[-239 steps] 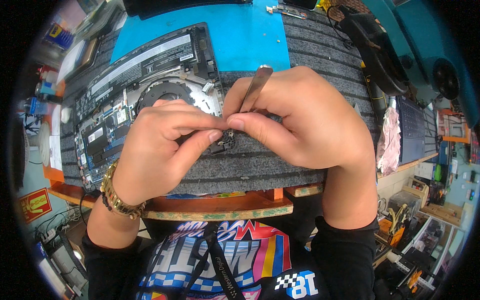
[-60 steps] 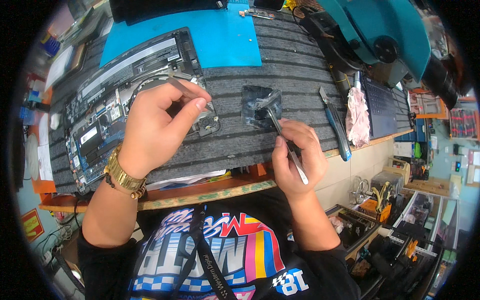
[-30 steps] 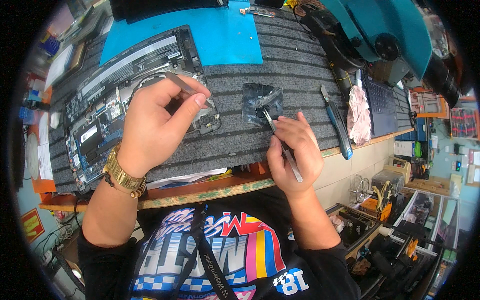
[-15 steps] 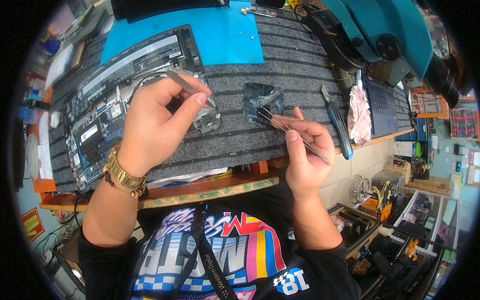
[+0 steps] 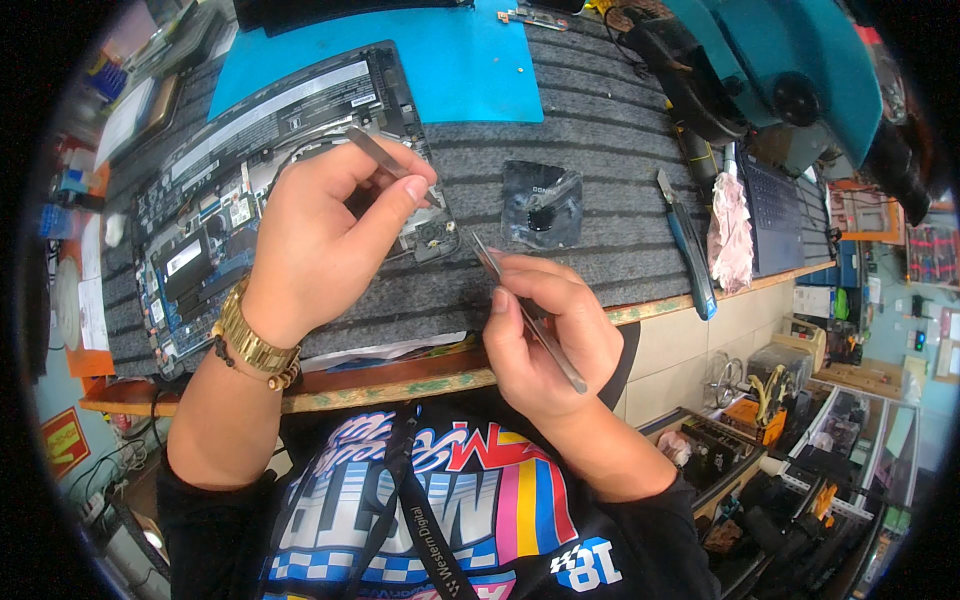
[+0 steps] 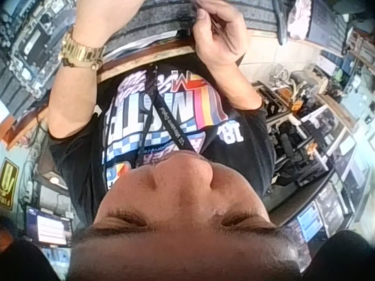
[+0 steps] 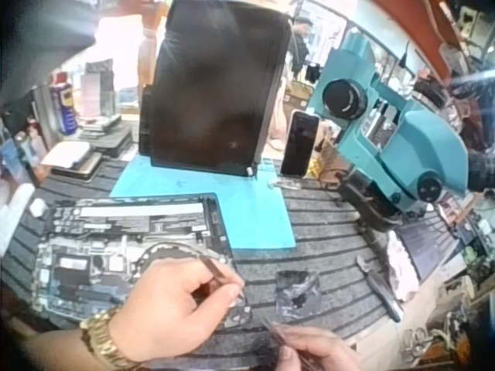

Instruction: The person works on the internal components of a laptop using tweezers and a thin metal pry tool. The person uses the tools to lift and move a small connector and a thin strip of tape or a ribbon cable within the device's chassis.

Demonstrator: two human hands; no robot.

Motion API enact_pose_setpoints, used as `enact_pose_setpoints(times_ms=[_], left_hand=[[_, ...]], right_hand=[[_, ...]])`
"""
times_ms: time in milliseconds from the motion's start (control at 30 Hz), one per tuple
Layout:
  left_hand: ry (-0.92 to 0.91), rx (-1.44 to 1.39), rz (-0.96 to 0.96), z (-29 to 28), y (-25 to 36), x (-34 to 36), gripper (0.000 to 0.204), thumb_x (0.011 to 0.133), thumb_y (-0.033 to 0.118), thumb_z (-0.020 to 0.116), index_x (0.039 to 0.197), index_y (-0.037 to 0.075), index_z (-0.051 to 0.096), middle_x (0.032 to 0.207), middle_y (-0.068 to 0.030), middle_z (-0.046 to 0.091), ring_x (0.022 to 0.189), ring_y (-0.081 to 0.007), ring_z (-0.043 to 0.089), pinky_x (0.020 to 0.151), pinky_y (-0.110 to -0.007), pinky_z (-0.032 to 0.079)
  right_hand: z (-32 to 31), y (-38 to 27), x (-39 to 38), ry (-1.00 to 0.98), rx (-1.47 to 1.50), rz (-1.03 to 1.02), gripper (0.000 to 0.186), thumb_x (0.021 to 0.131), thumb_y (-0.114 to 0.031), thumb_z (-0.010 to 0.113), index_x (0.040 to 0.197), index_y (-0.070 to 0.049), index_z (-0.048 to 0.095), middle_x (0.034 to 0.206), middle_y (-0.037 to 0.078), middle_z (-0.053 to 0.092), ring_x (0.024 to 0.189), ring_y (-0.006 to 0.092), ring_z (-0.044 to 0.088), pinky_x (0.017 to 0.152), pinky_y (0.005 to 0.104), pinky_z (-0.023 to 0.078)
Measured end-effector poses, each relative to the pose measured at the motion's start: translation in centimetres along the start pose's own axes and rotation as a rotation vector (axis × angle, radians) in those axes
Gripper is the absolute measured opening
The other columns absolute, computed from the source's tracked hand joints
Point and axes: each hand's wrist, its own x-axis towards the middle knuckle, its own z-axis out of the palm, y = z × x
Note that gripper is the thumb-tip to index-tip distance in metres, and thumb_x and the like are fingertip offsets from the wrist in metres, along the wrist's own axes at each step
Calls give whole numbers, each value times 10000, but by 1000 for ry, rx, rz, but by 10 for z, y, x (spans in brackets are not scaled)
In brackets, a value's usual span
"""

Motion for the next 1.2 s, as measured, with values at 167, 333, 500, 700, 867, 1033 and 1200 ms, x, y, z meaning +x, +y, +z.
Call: enact_pose_setpoints(times_ms=[167, 333, 500, 700, 867, 1033, 1200], left_hand=[[5, 1, -8, 0, 0, 0, 135, 1080, 110, 772, 1161, 9, 810, 961, -56, 822, 882, -121, 753, 791, -290, 585], [15, -18, 7, 2, -2, -1, 136, 1069, 99, 772, 1165, 12, 813, 961, -57, 818, 881, -121, 750, 793, -294, 588], [13, -29, -3, 2, 0, -1, 136, 1068, 103, 774, 1154, 5, 813, 949, -66, 815, 867, -124, 750, 787, -294, 588], [6, -24, -8, 2, -1, 0, 135, 1068, 103, 775, 1150, 2, 810, 941, -71, 814, 860, -123, 750, 780, -292, 587], [2, -19, -21, 2, 0, 0, 138, 1069, 107, 779, 1152, 2, 807, 943, -72, 814, 869, -116, 750, 780, -289, 584], [0, -5, -11, 2, 2, -1, 132, 1064, 104, 782, 1138, 0, 816, 931, -71, 821, 827, -110, 745, 760, -285, 583], [-9, -19, 41, 4, -3, -2, 125, 1054, 104, 790, 1096, -7, 826, 922, -83, 834, 792, -124, 755, 735, -291, 586]], right_hand=[[13, -7, 11, -3, -148, -87, 197, 900, 125, 788, 1078, 58, 735, 1056, 251, 833, 956, 330, 844, 864, 373, 658], [16, -2, 9, 3, -163, -89, 201, 898, 130, 789, 1079, 59, 736, 1054, 252, 830, 940, 322, 837, 842, 366, 655], [17, -2, 9, -5, -166, -99, 197, 900, 134, 788, 1075, 62, 733, 1049, 253, 827, 917, 326, 831, 833, 366, 652], [18, -2, 13, -30, -201, -130, 195, 902, 138, 786, 1073, 65, 727, 1036, 245, 822, 908, 339, 827, 829, 371, 650], [18, -1, 13, -31, -206, -137, 201, 901, 141, 786, 1076, 61, 727, 1033, 239, 821, 904, 341, 825, 826, 372, 650], [18, 0, 12, -34, -205, -139, 203, 900, 143, 785, 1075, 59, 727, 1036, 239, 820, 902, 343, 824, 826, 375, 651], [19, -2, 13, -29, -201, -140, 197, 903, 137, 786, 1073, 57, 728, 1038, 237, 821, 902, 337, 826, 824, 373, 652]])
